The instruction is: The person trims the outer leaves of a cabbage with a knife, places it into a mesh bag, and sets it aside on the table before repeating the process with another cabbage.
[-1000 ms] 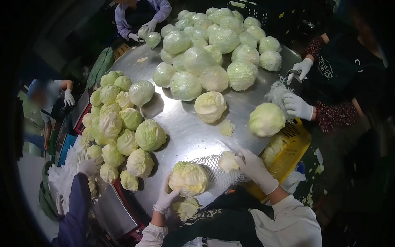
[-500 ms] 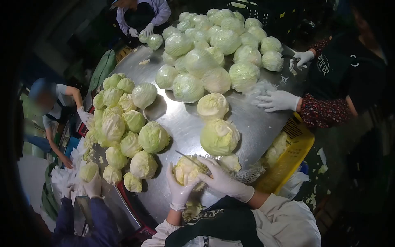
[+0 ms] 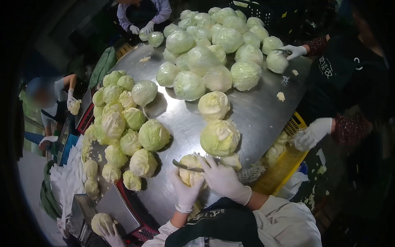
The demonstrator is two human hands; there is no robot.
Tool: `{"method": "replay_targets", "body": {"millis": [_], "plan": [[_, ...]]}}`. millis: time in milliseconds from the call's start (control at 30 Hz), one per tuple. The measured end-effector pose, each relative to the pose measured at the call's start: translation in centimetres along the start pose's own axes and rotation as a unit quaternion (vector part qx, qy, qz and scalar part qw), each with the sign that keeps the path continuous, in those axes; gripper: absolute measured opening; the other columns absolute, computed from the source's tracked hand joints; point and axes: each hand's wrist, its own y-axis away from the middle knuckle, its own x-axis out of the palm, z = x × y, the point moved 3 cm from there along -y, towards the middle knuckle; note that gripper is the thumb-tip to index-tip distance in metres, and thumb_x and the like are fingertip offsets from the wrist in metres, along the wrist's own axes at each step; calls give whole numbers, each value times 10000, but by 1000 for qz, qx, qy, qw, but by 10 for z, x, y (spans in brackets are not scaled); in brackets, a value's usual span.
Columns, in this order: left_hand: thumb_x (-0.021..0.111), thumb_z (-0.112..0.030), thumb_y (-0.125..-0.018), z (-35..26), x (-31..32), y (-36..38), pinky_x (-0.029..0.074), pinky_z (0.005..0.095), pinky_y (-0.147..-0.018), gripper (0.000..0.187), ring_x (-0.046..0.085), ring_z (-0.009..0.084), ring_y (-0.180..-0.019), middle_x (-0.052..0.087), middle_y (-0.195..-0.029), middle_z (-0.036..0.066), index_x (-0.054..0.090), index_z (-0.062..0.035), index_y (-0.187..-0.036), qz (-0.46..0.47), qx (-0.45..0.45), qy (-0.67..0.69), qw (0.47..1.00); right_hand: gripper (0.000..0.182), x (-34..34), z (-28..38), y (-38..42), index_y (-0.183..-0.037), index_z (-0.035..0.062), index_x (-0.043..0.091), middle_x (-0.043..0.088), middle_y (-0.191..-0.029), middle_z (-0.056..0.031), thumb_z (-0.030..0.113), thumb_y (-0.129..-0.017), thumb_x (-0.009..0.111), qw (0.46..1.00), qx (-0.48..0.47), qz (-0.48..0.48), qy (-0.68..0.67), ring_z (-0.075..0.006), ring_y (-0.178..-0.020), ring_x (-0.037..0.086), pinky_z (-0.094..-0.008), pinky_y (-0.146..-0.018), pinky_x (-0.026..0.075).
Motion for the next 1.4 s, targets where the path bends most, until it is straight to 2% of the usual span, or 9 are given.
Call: {"method": "replay_targets", "body": {"millis": [167,267,400,600,667,733,900,1167,1400], "plan": [[894,-304,-730,-12,12,24,328,534,-1065,929,407,444,-1228,435,-1311,268,378,73,-1404,-19,54,-92,994,331,-4,-8,-32,-1281,88,599,679,-851,-83,254,-997,558,998,37,-39,-11,-268,-648,694,-389,-557,547],[894,-285,-726,-6,2,29,332,519,-1091,923,408,434,-1247,432,-1331,259,383,61,-1412,-2,106,-141,984,361,-3,-21,-59,-1292,86,628,722,-943,-115,308,-1020,547,998,39,24,-53,-309,-749,715,-426,-639,563],[874,-284,-755,73,-58,18,317,446,-1190,903,408,362,-1376,414,-1444,200,414,-5,-1481,108,15,107,988,319,-3,-28,-49,-1220,42,645,713,-987,-198,264,-1032,514,982,29,-4,-184,-371,-906,698,-458,-777,551],[885,-306,-758,70,-75,38,314,456,-1182,945,385,354,-1373,394,-1451,198,394,2,-1504,7,-186,348,919,371,-9,-16,-2,-1306,11,631,712,-1051,-226,235,-1031,520,943,68,14,-324,-372,-980,694,-422,-854,535],[915,-335,-729,54,-63,35,319,464,-1169,1013,375,351,-1353,381,-1423,204,371,2,-1514,-33,-110,36,993,386,-18,-16,15,-1348,19,607,702,-1103,-238,216,-1029,515,937,61,61,-338,-378,-1009,691,-412,-868,533],[929,-367,-706,58,-61,34,355,444,-1170,1086,426,317,-1354,388,-1453,181,321,5,-1526,-21,-104,-12,994,415,-26,-21,38,-1399,35,565,681,-1176,-244,227,-1034,518,923,120,148,-336,-384,-1035,685,-423,-892,530],[981,-284,-617,37,-39,25,365,431,-1150,1158,420,306,-1350,381,-1414,174,276,15,-1487,15,3,74,997,436,-58,-27,47,-1427,70,534,663,-1221,-191,247,-1029,522,973,82,39,-213,-365,-965,701,-420,-815,557],[976,-342,-623,3,-18,7,367,478,-1140,997,374,408,-1360,323,-1423,256,406,51,-1341,52,5,-13,999,490,-8,-2,23,-1419,21,532,598,-1181,-96,230,-980,594,995,-23,14,-93,-237,-734,697,-340,-589,548],[975,-353,-619,-2,-11,0,392,496,-1114,953,400,417,-1336,328,-1423,267,453,63,-1300,34,7,-15,999,504,-5,-10,20,-1430,41,540,615,-1108,-92,223,-965,609,994,-64,-43,-81,-240,-687,687,-350,-570,541]]}}
